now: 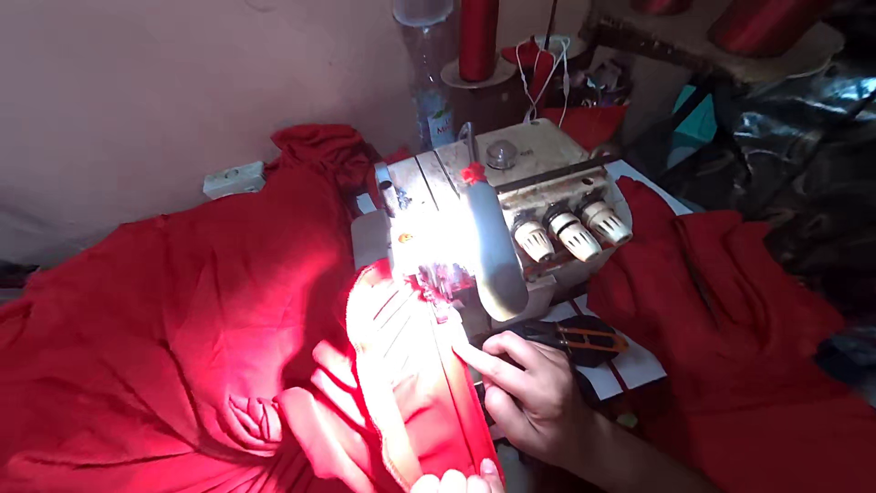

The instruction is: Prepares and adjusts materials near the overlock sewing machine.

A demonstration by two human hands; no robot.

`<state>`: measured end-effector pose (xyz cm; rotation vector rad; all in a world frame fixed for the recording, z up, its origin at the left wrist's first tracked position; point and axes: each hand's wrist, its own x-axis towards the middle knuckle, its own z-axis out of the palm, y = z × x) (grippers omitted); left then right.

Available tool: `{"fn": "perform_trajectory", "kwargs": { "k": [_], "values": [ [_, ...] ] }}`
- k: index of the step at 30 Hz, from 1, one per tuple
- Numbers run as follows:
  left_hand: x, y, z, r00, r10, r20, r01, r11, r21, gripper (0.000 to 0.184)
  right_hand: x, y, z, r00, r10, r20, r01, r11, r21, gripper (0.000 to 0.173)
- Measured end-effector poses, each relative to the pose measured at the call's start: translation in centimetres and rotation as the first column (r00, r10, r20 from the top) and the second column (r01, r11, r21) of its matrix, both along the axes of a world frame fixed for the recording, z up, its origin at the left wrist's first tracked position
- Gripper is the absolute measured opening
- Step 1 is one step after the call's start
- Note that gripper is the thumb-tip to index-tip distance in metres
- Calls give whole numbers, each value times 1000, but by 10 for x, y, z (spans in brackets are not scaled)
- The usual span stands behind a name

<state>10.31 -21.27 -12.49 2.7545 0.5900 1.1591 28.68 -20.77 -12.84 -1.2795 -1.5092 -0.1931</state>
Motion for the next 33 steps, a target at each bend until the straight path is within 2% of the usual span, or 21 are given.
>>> {"fn": "perform_trajectory", "kwargs": {
  "k": [2,5,8,11,13,17,18,21,22,23,24,25,26,29,33],
  "values": [
    [13,5,21,989,144,-36,-138,982,126,23,0,3,1,1000,-11,3,11,1000,8,35],
    [20,17,47,963,218,-156,-190,965,179,21,0,4,2,1000,-29,2,29,1000,6,36],
    [36,29,48,938,334,-98,-312,931,188,17,-1,4,3,999,-34,-11,34,999,-6,35],
    [44,44,46,925,379,-30,-362,903,232,22,0,1,2,999,-32,-36,32,999,-10,34],
    [47,53,47,929,370,3,-364,914,179,25,0,-4,3,997,-44,-61,43,999,-17,33],
    [49,86,51,949,303,89,-298,952,-64,21,1,-14,5,994,-70,-81,67,997,-44,35],
    [49,95,53,950,304,70,-295,949,-114,19,1,-16,5,994,-74,-82,70,997,-45,35],
    [48,117,65,937,306,-166,-342,899,-272,21,-3,-20,8,993,-68,-91,63,996,-55,34],
    [47,123,63,935,297,-193,-344,888,-304,22,-6,-21,9,993,-57,-99,51,997,-55,33],
    [44,130,51,938,321,-128,-344,904,-254,22,-9,-22,10,993,-40,-107,34,998,-57,32],
    [41,139,29,933,359,26,-353,927,-128,22,-12,-23,10,993,-20,-117,13,998,-58,30],
    [35,140,17,918,367,150,-359,930,-81,23,-16,-23,11,991,2,-132,-9,998,-54,29],
    [25,132,15,903,376,208,-362,926,-105,25,-20,-22,11,988,21,-150,-29,998,-51,27],
    [2,72,40,870,443,217,-388,886,-253,22,-32,-16,9,971,68,-230,-79,996,-42,22],
    [11,19,7,890,382,250,-339,920,-198,17,-43,-8,0,886,136,-444,-195,977,-91,16]
  ]
}}
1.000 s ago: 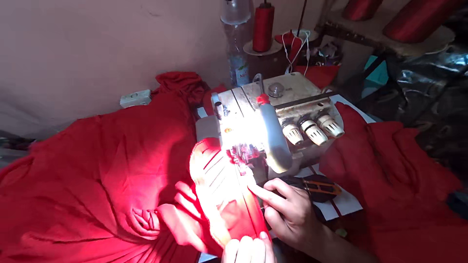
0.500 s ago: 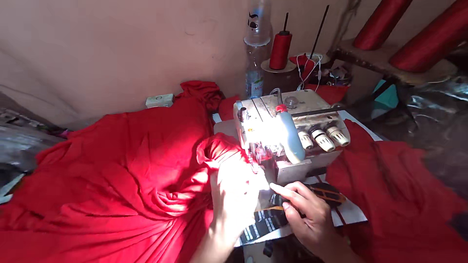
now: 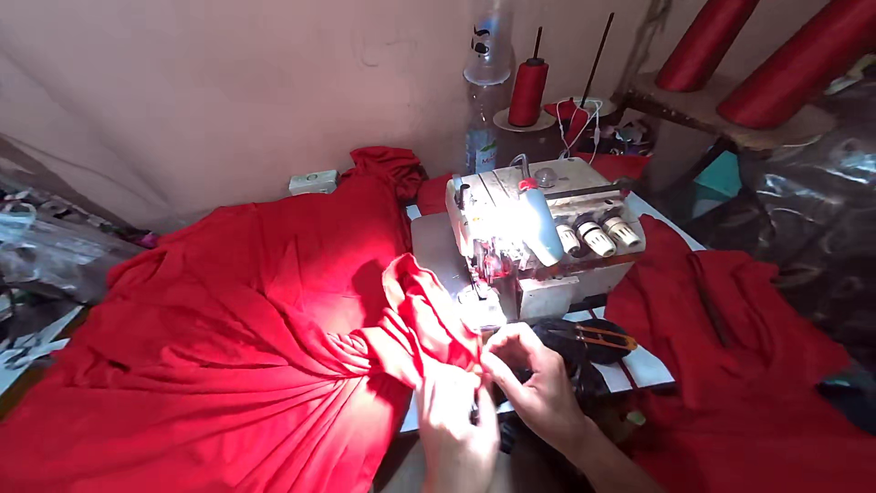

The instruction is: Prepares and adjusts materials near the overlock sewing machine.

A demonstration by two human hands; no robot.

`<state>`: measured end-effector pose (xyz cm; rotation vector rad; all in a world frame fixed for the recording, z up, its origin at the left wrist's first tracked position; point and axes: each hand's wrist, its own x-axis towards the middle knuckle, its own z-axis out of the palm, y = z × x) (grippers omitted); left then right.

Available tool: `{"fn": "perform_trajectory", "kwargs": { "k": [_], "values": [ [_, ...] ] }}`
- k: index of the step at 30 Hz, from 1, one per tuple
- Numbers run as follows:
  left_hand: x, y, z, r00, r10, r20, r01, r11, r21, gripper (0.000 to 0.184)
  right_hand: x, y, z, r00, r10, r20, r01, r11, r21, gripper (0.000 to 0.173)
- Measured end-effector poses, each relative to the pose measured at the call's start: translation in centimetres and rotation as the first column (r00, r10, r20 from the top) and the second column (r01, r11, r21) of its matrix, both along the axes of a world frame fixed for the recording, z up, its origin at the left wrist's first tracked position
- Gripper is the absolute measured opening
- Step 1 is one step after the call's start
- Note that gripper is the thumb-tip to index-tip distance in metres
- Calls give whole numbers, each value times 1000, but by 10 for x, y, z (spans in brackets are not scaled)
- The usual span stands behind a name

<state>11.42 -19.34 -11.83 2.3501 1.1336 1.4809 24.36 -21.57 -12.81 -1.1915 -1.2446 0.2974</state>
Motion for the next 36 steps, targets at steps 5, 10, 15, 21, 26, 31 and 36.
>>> {"fn": "perform_trajectory", "kwargs": {
  "k": [5,10,15,21,26,31,36],
  "values": [
    [48,4,-20,996,-75,-54,80,991,110,20,27,8,-1,976,-201,-78,197,979,-61,20],
    [41,6,-6,985,-103,-136,119,986,117,22,34,1,6,898,-362,249,396,913,-101,24],
    [-32,65,48,974,222,-48,-224,974,-25,42,-2,27,55,846,-248,472,243,967,72,35],
    [-65,111,97,937,-27,349,271,684,-677,57,-12,56,83,971,238,23,-229,954,-192,36],
    [-149,66,150,775,-522,356,624,718,-308,50,2,21,109,427,670,-607,-725,655,212,27],
    [-181,48,180,939,-340,-53,330,934,-134,18,-9,6,129,700,646,-305,-658,749,76,30],
    [-184,29,182,815,-435,383,570,723,-391,24,-19,4,136,623,672,-401,-701,707,96,29]
  ]
}}
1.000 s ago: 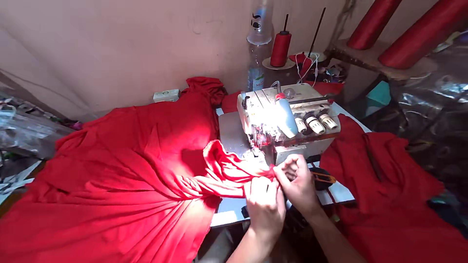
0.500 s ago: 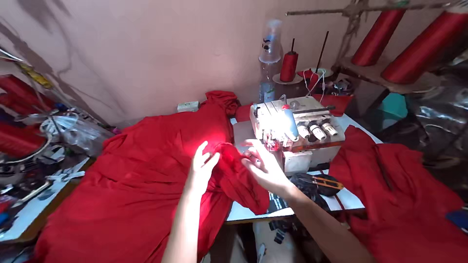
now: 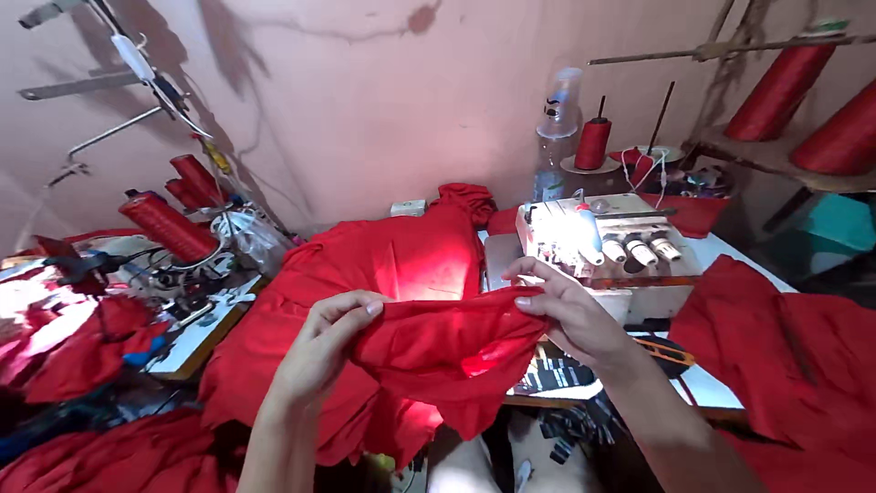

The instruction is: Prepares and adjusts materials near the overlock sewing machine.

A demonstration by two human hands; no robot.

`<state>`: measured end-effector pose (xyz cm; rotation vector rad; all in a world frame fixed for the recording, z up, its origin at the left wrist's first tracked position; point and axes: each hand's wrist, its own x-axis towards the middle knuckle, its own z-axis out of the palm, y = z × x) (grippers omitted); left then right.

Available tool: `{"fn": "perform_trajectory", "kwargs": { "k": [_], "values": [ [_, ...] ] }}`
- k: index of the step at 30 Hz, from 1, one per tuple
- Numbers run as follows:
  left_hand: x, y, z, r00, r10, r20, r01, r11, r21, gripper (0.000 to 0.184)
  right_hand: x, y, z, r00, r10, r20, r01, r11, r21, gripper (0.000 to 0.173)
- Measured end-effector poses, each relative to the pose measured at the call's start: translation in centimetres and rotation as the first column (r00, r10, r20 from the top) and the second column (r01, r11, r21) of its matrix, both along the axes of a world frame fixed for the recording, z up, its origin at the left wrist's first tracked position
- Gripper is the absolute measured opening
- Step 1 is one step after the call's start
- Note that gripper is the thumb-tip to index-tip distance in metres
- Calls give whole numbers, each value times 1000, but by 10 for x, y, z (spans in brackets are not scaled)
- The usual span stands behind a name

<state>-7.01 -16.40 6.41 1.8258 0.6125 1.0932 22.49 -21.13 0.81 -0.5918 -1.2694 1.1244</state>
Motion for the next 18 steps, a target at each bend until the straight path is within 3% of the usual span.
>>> {"fn": "perform_trajectory", "kwargs": {
  "k": [3,8,10,12,13,15,17,18],
  "values": [
    [7,-17,1,984,-60,166,83,987,-135,20,0,4,-4,999,15,-30,-16,1000,-25,25],
    [8,-31,6,938,-211,277,244,965,-93,20,2,0,-3,998,31,-46,-35,997,-70,26],
    [8,-36,12,947,-237,216,244,970,-9,18,0,-9,5,999,6,-51,-10,997,-73,25],
    [14,-39,24,990,-142,-23,143,967,211,11,2,-24,23,997,-27,-68,25,999,-33,25],
    [24,-39,33,984,6,-179,64,923,379,16,5,-33,36,998,-40,-55,41,999,29,27],
    [59,-38,56,873,336,-352,-19,747,665,25,16,-56,66,994,-105,7,101,973,209,31],
    [86,-29,91,843,449,-297,-23,581,814,20,26,-80,93,943,-307,133,229,882,412,43],
    [90,-6,109,888,427,-172,-24,418,908,21,27,-88,102,869,-451,201,308,813,494,51]
  ]
}}
